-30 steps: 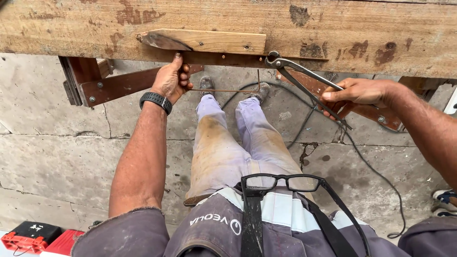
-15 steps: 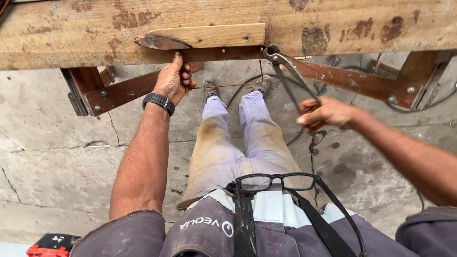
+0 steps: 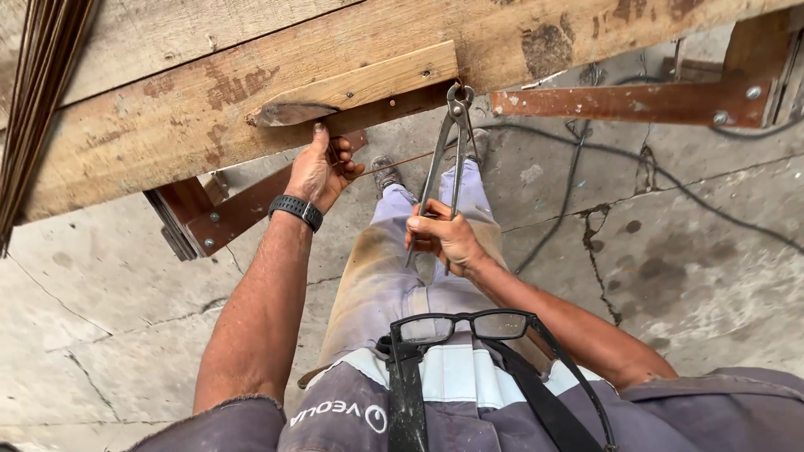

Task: The person uses a manual metal bender to bend thin metal rods into rectangular shapes. They repeatedly insert the rods into the bender, apply pressure with the handle, and remove the formed pieces.

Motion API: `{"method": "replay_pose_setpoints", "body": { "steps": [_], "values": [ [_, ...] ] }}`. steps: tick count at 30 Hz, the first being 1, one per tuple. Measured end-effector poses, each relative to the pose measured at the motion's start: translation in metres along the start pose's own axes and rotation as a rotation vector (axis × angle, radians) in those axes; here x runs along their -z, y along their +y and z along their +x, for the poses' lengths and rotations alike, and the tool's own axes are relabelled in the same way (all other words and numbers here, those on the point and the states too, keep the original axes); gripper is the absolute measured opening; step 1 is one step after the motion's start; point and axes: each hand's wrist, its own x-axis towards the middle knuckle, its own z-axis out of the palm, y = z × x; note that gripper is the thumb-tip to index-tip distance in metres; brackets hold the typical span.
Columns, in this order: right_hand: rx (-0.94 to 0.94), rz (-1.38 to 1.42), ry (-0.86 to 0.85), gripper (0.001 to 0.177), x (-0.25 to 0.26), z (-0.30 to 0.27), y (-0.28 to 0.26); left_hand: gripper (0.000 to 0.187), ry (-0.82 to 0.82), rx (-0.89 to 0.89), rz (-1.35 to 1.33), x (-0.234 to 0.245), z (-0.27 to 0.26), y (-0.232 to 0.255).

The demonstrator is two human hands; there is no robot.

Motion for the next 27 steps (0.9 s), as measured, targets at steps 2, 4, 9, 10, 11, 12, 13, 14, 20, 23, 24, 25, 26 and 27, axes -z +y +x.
{"method": "replay_pose_setpoints", "body": {
  "steps": [2,4,9,10,11,12,13,14,20,23,24,25,26,27],
  "values": [
    [0.031,0.031,0.007,0.025,-0.007,0.004,0.008,0.056,-0.015,-0.004,0.008,0.006,0.006,-0.004],
    [0.064,0.055,0.015,0.024,-0.011,0.009,0.014,0.056,-0.033,-0.010,0.010,0.012,0.013,-0.008],
    [0.104,0.130,0.064,0.021,-0.034,0.017,0.021,0.058,-0.056,0.003,0.009,0.016,0.017,-0.009],
    [0.106,0.132,0.066,0.021,-0.036,0.020,0.024,0.058,-0.058,0.004,0.012,0.017,0.018,-0.010],
    [0.114,0.152,0.065,0.021,-0.039,0.024,0.026,0.059,-0.057,0.005,0.012,0.018,0.019,-0.010],
    [0.122,0.172,0.065,0.022,-0.042,0.027,0.028,0.059,-0.056,0.005,0.012,0.019,0.020,-0.010],
    [0.127,0.172,0.066,0.022,-0.044,0.029,0.028,0.059,-0.061,0.004,0.013,0.018,0.020,-0.010],
    [0.133,0.179,0.068,0.022,-0.047,0.030,0.028,0.059,-0.065,0.001,0.016,0.018,0.021,-0.010],
    [0.144,0.143,0.052,0.023,-0.034,0.019,0.025,0.059,-0.044,0.005,0.023,0.015,0.015,-0.005],
    [0.148,0.004,0.006,0.030,-0.017,-0.002,0.010,0.057,-0.019,0.002,0.054,0.016,0.006,-0.003],
    [0.152,-0.099,-0.021,0.038,-0.011,-0.010,0.002,0.057,0.000,-0.004,0.086,0.016,0.003,0.000],
    [0.154,-0.104,-0.019,0.038,-0.002,-0.024,-0.009,0.057,-0.004,-0.005,0.083,0.016,0.004,-0.001],
    [0.177,-0.186,-0.036,0.045,0.007,-0.037,-0.019,0.057,0.002,-0.008,0.089,0.016,0.006,-0.001],
    [0.197,-0.273,-0.056,0.053,0.015,-0.050,-0.030,0.057,0.009,-0.011,0.091,0.017,0.007,-0.002]
  ]
}}
